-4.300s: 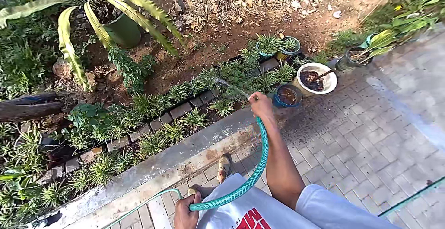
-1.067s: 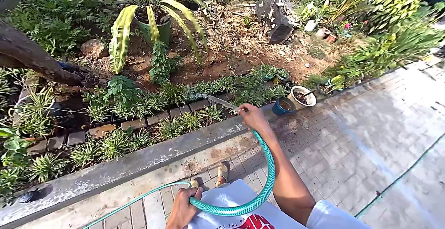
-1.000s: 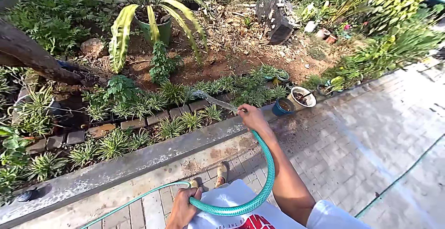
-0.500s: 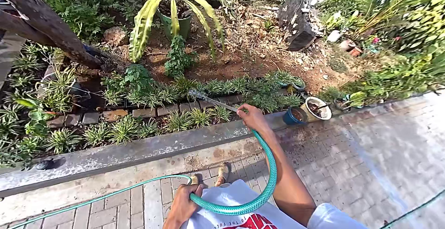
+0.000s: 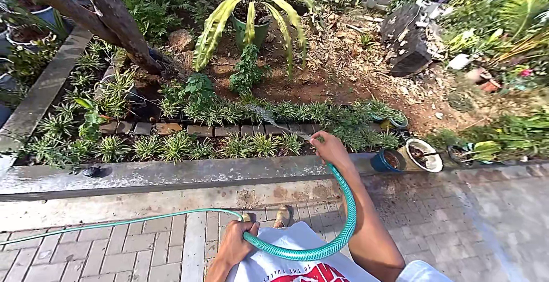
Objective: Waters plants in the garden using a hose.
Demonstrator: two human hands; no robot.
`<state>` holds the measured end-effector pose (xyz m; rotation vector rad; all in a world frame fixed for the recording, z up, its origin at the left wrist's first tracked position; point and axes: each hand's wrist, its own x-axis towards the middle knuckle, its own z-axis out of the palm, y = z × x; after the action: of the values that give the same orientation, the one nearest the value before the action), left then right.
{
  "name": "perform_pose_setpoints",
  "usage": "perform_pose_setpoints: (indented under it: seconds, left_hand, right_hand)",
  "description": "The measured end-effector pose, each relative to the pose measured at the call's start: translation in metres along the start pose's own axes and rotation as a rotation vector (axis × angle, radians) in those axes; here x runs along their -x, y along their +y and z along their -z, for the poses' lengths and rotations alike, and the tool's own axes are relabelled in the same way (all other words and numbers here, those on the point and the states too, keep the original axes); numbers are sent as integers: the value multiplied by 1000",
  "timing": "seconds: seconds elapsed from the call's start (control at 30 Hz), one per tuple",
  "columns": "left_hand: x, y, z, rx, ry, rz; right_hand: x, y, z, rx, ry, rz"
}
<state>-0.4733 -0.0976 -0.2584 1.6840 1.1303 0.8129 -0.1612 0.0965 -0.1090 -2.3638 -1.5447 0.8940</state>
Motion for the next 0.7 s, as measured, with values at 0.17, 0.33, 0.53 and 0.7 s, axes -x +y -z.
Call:
perform_pose_setpoints:
  seconds: [0.17,0.33,0.53,0.7]
  left_hand:
    - [-1,0,-2,2,1,2]
    - [-2,1,-4,-2,-8,14]
    - [-4,0,-7,5,-14,7]
    - [-7,0,-10,10,-33,4]
  right_hand:
    - [0,0,3,-12,17,6]
    - [-1,2,3,1,0,-2]
    - [2,6,6,-5,-3,-29]
    - [2,14,10,-8,12,-49]
